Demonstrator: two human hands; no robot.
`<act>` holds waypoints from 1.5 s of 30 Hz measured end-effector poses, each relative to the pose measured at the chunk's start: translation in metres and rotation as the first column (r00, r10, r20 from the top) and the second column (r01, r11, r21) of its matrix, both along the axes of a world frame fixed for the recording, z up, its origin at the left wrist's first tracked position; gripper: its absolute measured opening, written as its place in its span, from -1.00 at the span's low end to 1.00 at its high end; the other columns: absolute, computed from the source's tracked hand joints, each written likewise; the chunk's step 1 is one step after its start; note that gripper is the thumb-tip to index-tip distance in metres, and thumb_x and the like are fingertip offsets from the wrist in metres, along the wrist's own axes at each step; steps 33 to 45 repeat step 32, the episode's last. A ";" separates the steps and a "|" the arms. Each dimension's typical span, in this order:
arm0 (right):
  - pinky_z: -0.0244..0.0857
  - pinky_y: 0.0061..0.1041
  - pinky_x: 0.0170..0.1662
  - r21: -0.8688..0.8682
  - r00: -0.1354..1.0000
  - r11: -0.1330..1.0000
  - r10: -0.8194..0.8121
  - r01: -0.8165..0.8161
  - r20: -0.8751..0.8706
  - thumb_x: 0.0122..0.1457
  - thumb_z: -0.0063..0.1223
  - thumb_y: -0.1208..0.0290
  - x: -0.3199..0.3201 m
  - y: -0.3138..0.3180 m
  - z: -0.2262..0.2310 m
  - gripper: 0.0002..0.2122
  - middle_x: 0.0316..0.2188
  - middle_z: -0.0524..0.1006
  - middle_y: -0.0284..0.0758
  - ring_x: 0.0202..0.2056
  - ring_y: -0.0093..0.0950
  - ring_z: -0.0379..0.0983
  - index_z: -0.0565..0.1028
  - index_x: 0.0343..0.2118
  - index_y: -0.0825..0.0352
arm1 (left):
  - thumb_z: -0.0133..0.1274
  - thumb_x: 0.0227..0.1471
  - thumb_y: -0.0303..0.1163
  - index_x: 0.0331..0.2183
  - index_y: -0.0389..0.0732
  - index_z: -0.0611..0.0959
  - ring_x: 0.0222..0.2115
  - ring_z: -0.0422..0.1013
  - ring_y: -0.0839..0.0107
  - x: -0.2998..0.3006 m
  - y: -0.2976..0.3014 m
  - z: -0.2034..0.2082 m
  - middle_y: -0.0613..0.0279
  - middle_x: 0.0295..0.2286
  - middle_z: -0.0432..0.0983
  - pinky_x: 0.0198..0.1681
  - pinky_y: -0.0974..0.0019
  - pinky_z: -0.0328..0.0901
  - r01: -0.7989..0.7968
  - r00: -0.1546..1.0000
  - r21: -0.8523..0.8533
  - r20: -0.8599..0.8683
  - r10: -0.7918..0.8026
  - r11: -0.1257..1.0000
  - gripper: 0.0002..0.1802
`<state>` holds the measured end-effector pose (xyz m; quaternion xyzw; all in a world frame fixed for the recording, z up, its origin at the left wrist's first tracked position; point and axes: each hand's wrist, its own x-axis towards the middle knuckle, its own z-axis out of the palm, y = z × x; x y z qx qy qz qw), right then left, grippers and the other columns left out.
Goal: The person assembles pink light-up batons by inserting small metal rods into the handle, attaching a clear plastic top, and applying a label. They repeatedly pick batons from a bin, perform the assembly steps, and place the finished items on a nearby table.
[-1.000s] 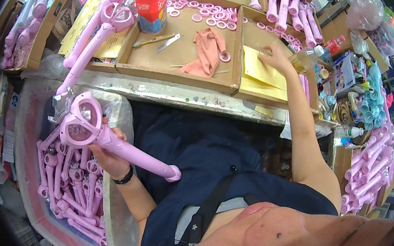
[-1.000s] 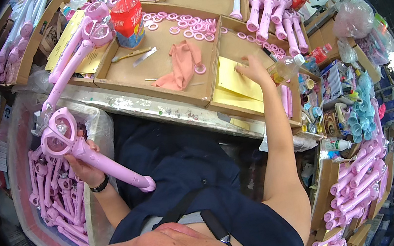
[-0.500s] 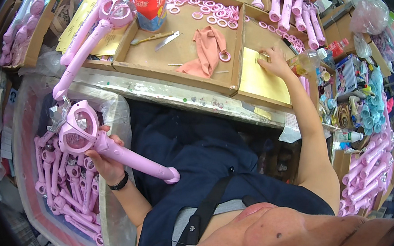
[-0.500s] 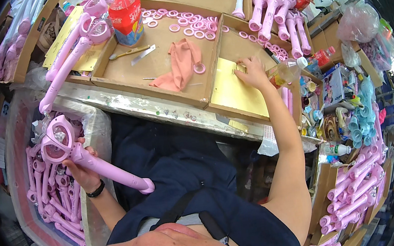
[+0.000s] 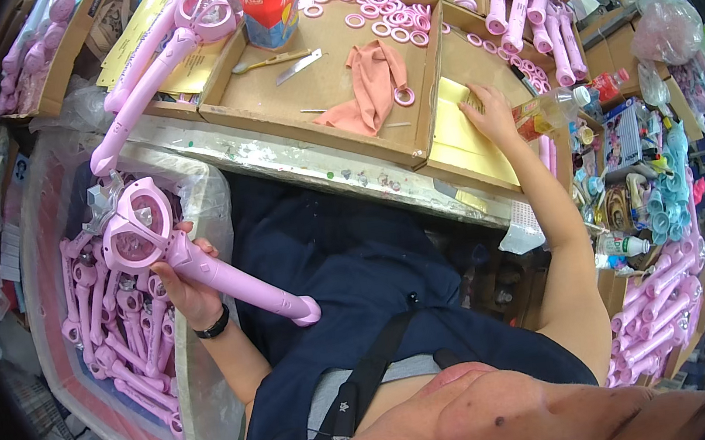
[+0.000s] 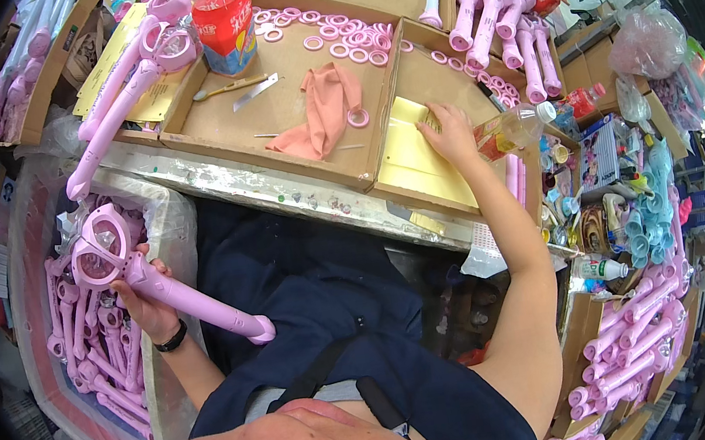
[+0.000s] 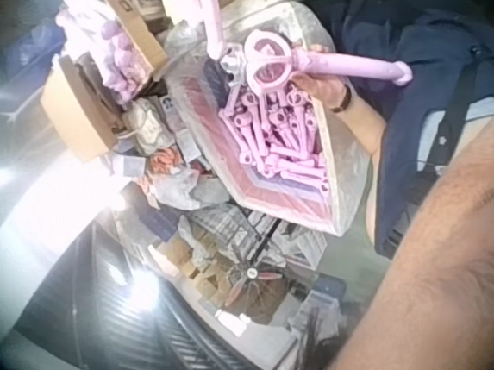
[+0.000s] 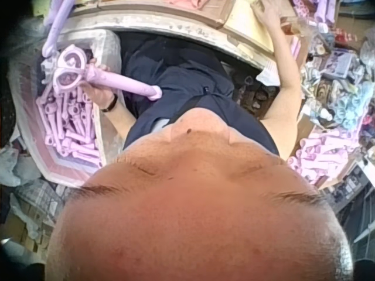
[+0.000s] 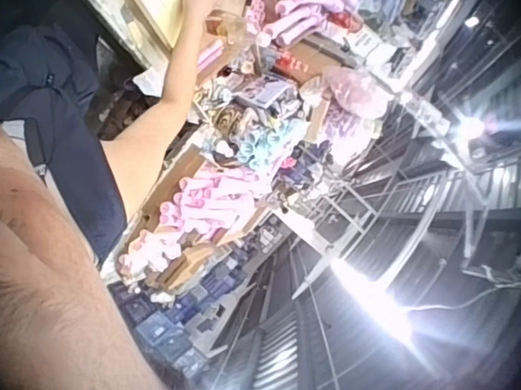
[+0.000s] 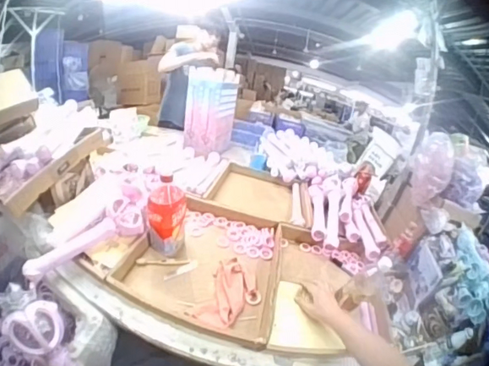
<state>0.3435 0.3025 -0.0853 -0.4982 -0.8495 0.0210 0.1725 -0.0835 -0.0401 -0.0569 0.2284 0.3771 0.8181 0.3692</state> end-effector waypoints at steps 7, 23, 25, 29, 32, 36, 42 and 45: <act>0.28 -0.33 -0.04 0.020 0.996 0.997 -0.073 0.072 0.054 0.08 0.06 0.20 -0.011 -0.018 0.009 -0.57 -0.09 0.45 -0.16 -0.06 -0.28 0.37 0.42 -0.05 0.38 | 0.01 -0.04 0.21 0.01 -0.29 0.30 -0.44 0.36 0.38 -0.002 0.000 0.002 0.08 -0.15 0.34 -0.42 0.39 0.27 -0.113 0.993 0.143 0.039 0.108 0.983 -0.17; 0.23 -0.33 0.02 0.108 0.983 0.988 0.089 -0.107 0.163 0.16 -0.06 0.32 -0.008 -0.013 0.001 -0.63 -0.05 0.41 -0.09 -0.06 -0.19 0.35 0.39 -0.04 0.46 | 0.17 -0.04 -0.40 0.10 -0.04 0.34 0.23 -0.19 -0.03 0.033 0.009 -0.004 -0.07 0.11 0.14 0.23 -0.21 -0.37 0.069 0.663 0.528 0.610 -0.434 0.847 -0.36; 0.23 -0.36 0.03 0.054 0.993 0.993 0.099 -0.103 0.071 0.18 -0.08 0.32 -0.004 -0.016 0.002 -0.66 -0.02 0.39 -0.07 -0.03 -0.19 0.36 0.41 -0.05 0.43 | 0.18 -0.05 -0.41 0.09 -0.02 0.36 0.23 -0.22 -0.02 0.033 0.008 -0.004 -0.07 0.11 0.13 0.23 -0.21 -0.36 0.037 0.650 0.538 0.627 -0.430 0.842 -0.36; 0.22 -0.37 0.06 -0.207 0.975 0.971 0.071 -0.116 -0.212 0.23 -0.13 0.29 0.025 -0.014 0.007 -0.70 0.07 0.34 -0.08 0.03 -0.19 0.34 0.48 -0.06 0.30 | 0.19 -0.06 -0.40 0.10 -0.02 0.36 0.24 -0.23 -0.01 0.030 0.007 -0.004 -0.06 0.11 0.13 0.23 -0.21 -0.35 -0.017 0.623 0.609 0.626 -0.468 0.793 -0.34; 0.20 -0.33 0.10 -0.234 0.922 0.946 0.127 -0.223 -0.367 0.25 -0.15 0.24 0.052 -0.008 -0.001 -0.69 0.12 0.29 -0.13 0.06 -0.17 0.32 0.50 -0.06 0.27 | 0.19 -0.06 -0.39 0.11 -0.01 0.35 0.24 -0.24 0.00 0.025 0.005 -0.008 0.00 0.16 0.04 0.23 -0.22 -0.35 -0.062 0.653 0.624 0.615 -0.441 0.779 -0.33; 0.20 -0.33 0.10 -0.234 0.922 0.946 0.127 -0.223 -0.367 0.25 -0.15 0.24 0.052 -0.008 -0.001 -0.69 0.12 0.29 -0.13 0.06 -0.17 0.32 0.50 -0.06 0.27 | 0.19 -0.06 -0.39 0.11 -0.01 0.35 0.24 -0.24 0.00 0.025 0.005 -0.008 0.00 0.16 0.04 0.23 -0.22 -0.35 -0.062 0.653 0.624 0.615 -0.441 0.779 -0.33; 0.20 -0.33 0.10 -0.234 0.922 0.946 0.127 -0.223 -0.367 0.25 -0.15 0.24 0.052 -0.008 -0.001 -0.69 0.12 0.29 -0.13 0.06 -0.17 0.32 0.50 -0.06 0.27 | 0.19 -0.06 -0.39 0.11 -0.01 0.35 0.24 -0.24 0.00 0.025 0.005 -0.008 0.00 0.16 0.04 0.23 -0.22 -0.35 -0.062 0.653 0.624 0.615 -0.441 0.779 -0.33; 0.20 -0.33 0.10 -0.234 0.922 0.946 0.127 -0.223 -0.367 0.25 -0.15 0.24 0.052 -0.008 -0.001 -0.69 0.12 0.29 -0.13 0.06 -0.17 0.32 0.50 -0.06 0.27 | 0.19 -0.06 -0.39 0.11 -0.01 0.35 0.24 -0.24 0.00 0.025 0.005 -0.008 0.00 0.16 0.04 0.23 -0.22 -0.35 -0.062 0.653 0.624 0.615 -0.441 0.779 -0.33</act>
